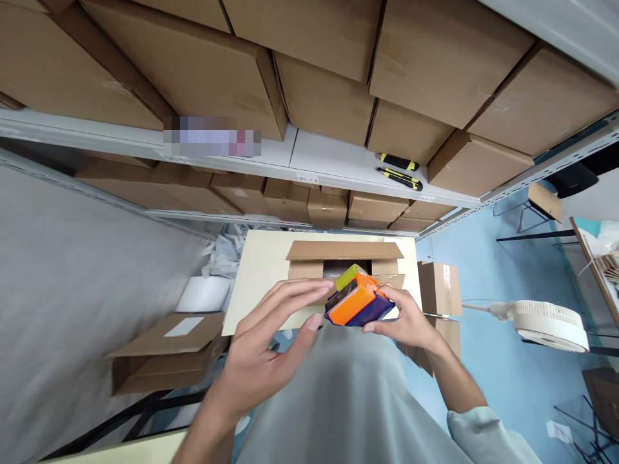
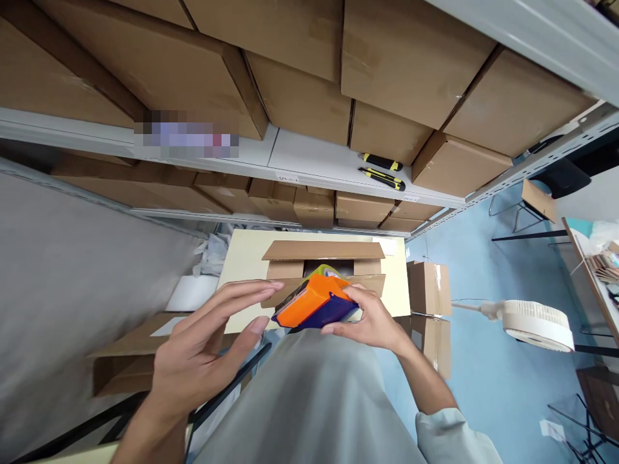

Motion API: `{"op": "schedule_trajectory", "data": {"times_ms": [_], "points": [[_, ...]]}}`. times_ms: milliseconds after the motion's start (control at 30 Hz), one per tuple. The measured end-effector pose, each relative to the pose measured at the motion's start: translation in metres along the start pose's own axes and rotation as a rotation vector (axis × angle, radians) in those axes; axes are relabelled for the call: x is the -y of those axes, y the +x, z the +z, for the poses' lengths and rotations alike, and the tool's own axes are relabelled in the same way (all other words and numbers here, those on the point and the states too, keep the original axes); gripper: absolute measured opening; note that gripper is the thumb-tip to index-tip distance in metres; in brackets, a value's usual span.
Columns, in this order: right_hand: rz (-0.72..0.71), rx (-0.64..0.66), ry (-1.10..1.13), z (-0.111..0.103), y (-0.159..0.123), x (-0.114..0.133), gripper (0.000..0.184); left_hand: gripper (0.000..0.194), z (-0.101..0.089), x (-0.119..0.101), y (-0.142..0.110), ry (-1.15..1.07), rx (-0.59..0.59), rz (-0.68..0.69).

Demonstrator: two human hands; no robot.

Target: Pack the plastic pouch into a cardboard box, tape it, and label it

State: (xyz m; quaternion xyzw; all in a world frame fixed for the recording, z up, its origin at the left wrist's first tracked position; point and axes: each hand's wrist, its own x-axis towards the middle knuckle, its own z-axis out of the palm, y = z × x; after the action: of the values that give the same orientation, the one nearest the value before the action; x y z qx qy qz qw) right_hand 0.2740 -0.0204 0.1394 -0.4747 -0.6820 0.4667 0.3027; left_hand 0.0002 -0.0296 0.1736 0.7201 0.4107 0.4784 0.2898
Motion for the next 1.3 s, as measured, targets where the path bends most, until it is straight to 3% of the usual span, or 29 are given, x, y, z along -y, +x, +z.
{"op": "schedule_trajectory", "data": {"times_ms": [200, 633, 1033, 1300], "points": [[0.101, 0.116, 0.119, -0.003, 0.002, 0.003, 0.058, 0.058, -0.002, -0.003, 0.010, -0.053, 0.017, 0.037], [0.110, 0.171, 0.150, -0.007, 0.001, -0.005, 0.053, 0.059, -0.002, -0.003, 0.022, -0.011, 0.110, 0.124], [0.114, 0.202, 0.143, -0.008, 0.001, -0.011, 0.050, 0.060, 0.002, 0.005, 0.024, 0.001, 0.070, 0.119], [0.186, 0.302, 0.283, -0.006, 0.001, -0.012, 0.049, 0.065, 0.007, 0.011, 0.026, 0.038, 0.073, 0.216]]}}
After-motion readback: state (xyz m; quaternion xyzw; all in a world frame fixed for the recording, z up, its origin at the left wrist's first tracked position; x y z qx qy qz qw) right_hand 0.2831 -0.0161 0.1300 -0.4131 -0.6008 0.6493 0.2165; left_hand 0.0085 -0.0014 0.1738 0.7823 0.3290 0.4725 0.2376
